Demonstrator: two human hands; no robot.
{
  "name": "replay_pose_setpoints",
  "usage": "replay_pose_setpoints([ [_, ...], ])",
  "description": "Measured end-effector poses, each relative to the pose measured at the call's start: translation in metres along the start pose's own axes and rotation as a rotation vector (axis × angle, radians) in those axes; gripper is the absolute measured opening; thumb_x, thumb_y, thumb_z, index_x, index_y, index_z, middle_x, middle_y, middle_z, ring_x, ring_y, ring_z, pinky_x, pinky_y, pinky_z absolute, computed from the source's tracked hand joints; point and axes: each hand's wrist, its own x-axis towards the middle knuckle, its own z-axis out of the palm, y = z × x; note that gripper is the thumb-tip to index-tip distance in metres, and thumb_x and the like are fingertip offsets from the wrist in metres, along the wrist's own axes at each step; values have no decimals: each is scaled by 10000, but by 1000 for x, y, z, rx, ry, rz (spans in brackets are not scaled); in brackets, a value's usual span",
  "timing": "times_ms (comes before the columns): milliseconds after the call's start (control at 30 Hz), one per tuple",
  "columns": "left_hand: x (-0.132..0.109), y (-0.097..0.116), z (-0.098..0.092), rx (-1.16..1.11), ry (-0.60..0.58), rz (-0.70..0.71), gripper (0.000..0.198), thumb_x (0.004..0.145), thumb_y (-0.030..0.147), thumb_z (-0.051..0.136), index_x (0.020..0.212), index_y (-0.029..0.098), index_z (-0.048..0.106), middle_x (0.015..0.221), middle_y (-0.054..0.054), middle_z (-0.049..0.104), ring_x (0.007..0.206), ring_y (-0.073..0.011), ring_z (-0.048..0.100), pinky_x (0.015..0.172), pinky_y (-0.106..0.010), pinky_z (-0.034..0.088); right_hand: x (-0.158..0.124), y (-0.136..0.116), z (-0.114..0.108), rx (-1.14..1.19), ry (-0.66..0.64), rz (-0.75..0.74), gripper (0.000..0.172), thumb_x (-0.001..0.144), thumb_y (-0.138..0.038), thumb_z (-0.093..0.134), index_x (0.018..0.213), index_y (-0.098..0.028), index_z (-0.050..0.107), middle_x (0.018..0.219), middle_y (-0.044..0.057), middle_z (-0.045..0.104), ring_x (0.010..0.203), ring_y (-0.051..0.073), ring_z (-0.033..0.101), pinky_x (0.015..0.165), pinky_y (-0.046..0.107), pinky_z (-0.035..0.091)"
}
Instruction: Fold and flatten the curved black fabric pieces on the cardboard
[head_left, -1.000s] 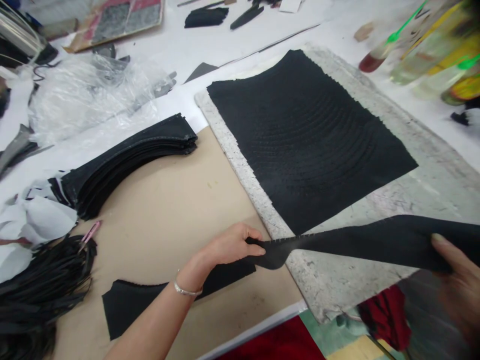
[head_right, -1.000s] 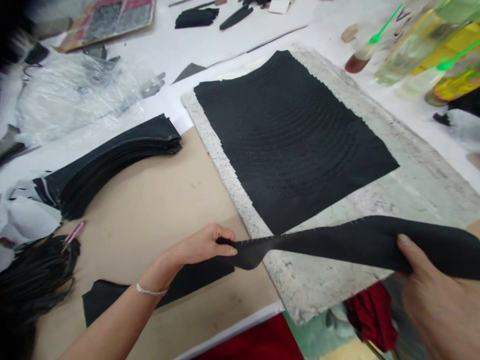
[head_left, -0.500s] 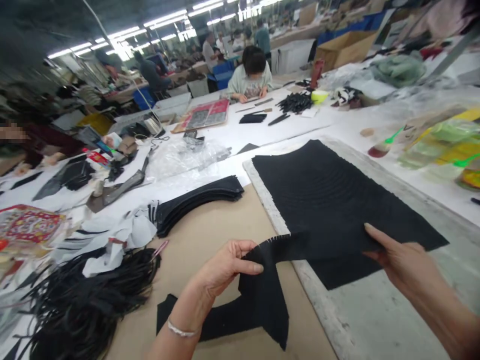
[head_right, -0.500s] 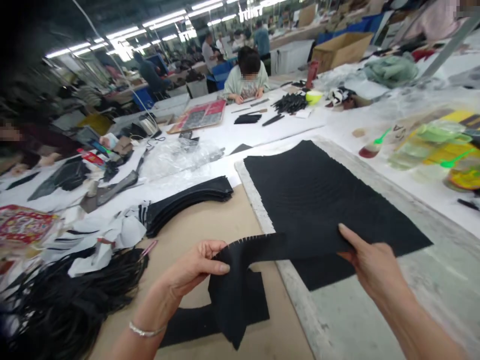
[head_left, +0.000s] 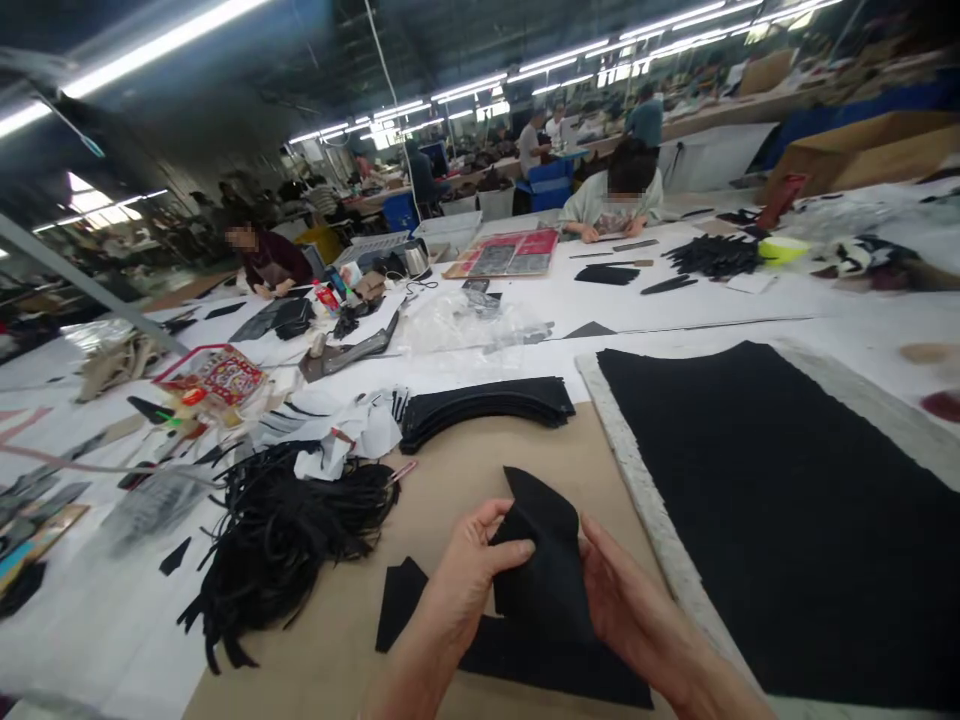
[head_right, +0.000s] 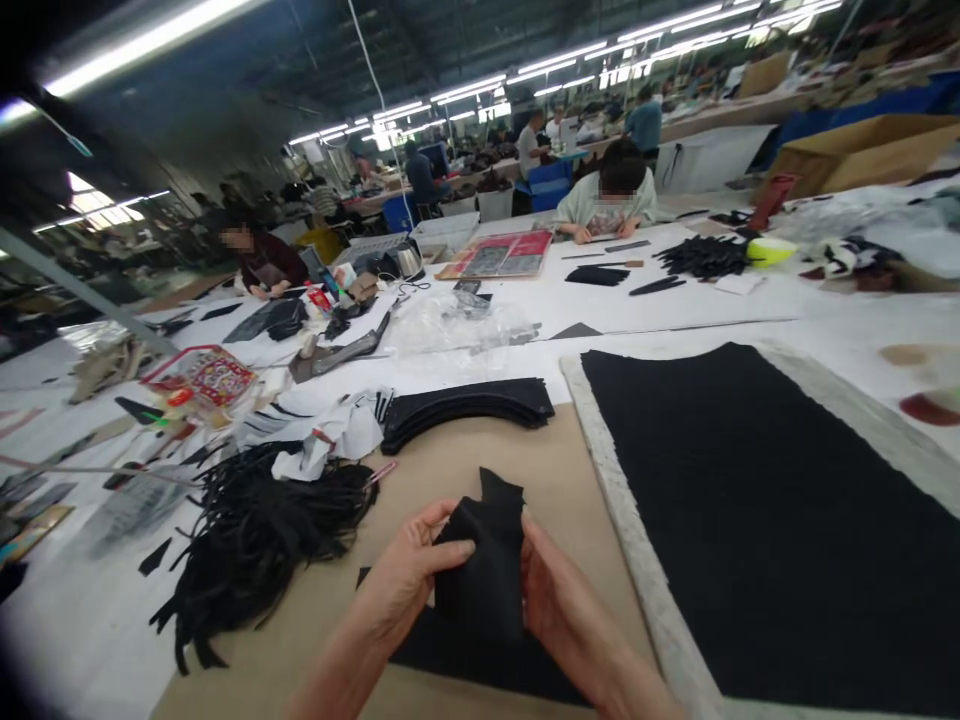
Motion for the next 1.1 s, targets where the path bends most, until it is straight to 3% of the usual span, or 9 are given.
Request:
replay_pose_setpoints([
  [133,-6,-3,-11,2,23,18,369,583,188,845,912,119,693,812,-69,744,702,-136,653,723,-235,485,12,3,20,99,156,-6,441,654,-410,823,971,-127,702,859,105,721,690,209,671,627,283,544],
  [300,-8,-5,-19,-10,60,9,334,576,191,848,870,118,707,836,-76,750,719,-145,656,737,-245,487,19,1,26,56,164,-72,443,611,-360,860,941,-110,704,767,96,713,562,187,637,543,270,520],
  [467,-9,-5,-20,-20,60,-5,355,565,191,855,888,126,723,852,-71,752,722,-145,657,754,-250,485,21,2,25,43,129,-126,476,628,-369,856,1007,-130,697,842,91,721,614,205,660,584,298,542],
  [633,-5,-4,-14,5,-12,-25,436,574,268,863,966,119,741,887,-92,754,831,-193,679,832,-274,482,18,0,19,15,135,-156,530,617,-375,864,1060,-144,690,927,90,720,758,229,681,669,308,559],
  [800,-2,-10,3,48,15,-15,340,679,348,804,910,106,744,813,-87,750,743,-155,669,769,-233,476,5,-5,4,-36,100,-145,556,632,-405,851,1093,-143,684,917,93,720,729,227,678,667,320,557],
  [933,-2,-22,27,33,20,-34,292,702,337,783,875,107,732,763,-81,740,669,-137,648,672,-215,463,-11,-13,-16,-41,54,-177,486,669,-399,828,1065,-149,699,925,88,719,788,232,676,755,346,553],
  [1100,0,-45,60,62,19,-39,311,740,392,757,866,108,731,779,-76,733,701,-132,642,716,-216,459,-39,-27,-48,-90,40,-212,502,650,-429,838,1057,-167,707,931,71,713,829,221,661,811,335,532],
])
